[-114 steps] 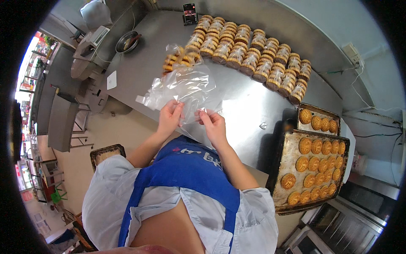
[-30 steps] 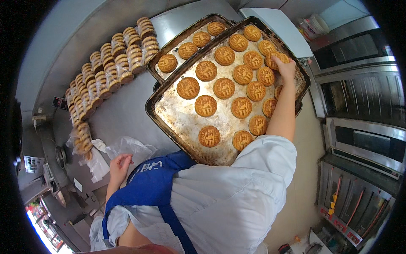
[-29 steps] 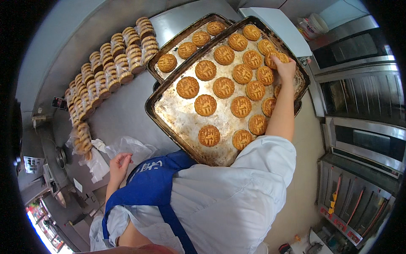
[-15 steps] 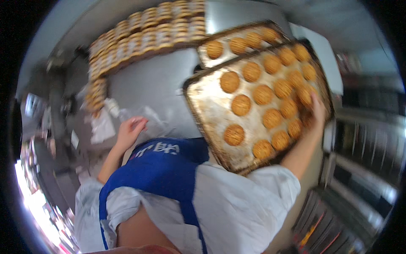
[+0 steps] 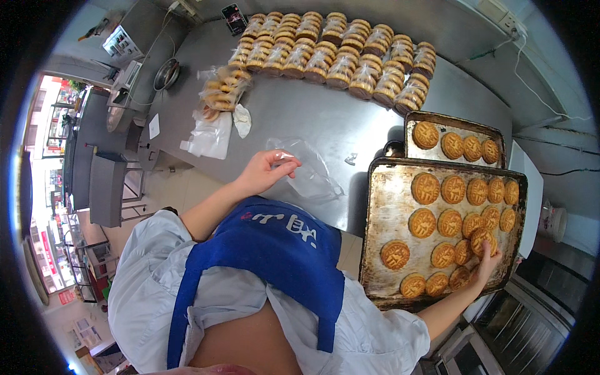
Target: The person picks round cookies from a metal baking tray and places them into clear plastic bags. They tie the bags closed and arrange the packaged cookies on a stainless steel table next to other completed packages. The process is repeated for multiple cookies from the tray.
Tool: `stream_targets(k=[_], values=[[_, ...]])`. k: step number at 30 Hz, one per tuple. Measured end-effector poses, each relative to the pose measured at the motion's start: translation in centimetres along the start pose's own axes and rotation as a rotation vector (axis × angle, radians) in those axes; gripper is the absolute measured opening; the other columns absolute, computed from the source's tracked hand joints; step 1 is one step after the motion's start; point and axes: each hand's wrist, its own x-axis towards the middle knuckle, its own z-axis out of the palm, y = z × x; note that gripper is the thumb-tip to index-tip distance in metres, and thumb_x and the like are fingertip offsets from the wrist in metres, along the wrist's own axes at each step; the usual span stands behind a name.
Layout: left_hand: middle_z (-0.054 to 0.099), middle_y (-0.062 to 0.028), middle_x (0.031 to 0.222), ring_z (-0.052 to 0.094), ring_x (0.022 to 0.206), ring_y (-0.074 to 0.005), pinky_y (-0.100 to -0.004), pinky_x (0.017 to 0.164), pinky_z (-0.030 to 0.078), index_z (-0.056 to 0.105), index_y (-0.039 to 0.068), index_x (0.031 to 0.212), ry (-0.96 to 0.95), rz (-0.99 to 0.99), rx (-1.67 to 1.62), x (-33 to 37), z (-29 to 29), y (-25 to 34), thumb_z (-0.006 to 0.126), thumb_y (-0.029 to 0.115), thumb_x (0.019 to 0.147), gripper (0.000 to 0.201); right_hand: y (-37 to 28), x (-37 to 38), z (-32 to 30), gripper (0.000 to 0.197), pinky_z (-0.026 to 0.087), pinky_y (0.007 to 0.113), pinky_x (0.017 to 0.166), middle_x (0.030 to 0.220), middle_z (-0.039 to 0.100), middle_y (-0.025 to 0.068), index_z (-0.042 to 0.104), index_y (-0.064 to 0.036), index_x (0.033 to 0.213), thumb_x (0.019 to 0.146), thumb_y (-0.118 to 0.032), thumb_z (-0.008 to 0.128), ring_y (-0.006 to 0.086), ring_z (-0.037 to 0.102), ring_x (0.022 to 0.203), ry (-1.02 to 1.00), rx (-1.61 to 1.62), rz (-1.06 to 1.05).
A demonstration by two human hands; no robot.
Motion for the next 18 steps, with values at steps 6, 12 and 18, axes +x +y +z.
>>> stream_targets(k=[6,12,18], values=[[0.067,-0.005,0.09,0.064,0.082,-0.0117,-0.0275,0.079,0.05,0.067,-0.001,0.102,-0.044,0.018,-0.098,-0.1,-1.2,-0.1,0.06,0.016,0.093,0.02,-1.4,-1.2,0.5,0.087,0.032,0.043,0.106,0.144,0.037,0.0175,0.034,-0.0041,0.141,0.077,-0.047,0.075,0.0313,0.038,0.132,0.091,0.02,-0.165],[0.066,-0.0063,0.09,0.062,0.087,-0.0124,-0.0277,0.082,0.049,0.066,-0.001,0.104,-0.097,0.057,-0.181,-1.1,-4.4,-3.0,0.052,0.019,0.098,0.025,-15.4,-15.4,5.2,0.085,0.036,0.044,0.105,0.137,0.043,0.019,0.039,-0.0029,0.139,0.072,-0.037,0.079,0.0348,0.041,0.127,0.33,-0.432,-0.502],[0.062,-0.0013,0.08,0.055,0.073,-0.0093,-0.0239,0.073,0.046,0.065,0.001,0.096,-0.089,-0.065,-0.305,-2.5,-7.7,-8.0,0.046,0.025,0.1,0.031,-24.9,-34.4,15.9,0.084,0.047,0.038,0.096,0.124,0.051,0.0183,0.041,-0.0022,0.137,0.064,-0.027,0.075,0.0285,0.055,0.111,-0.65,0.486,-0.405]])
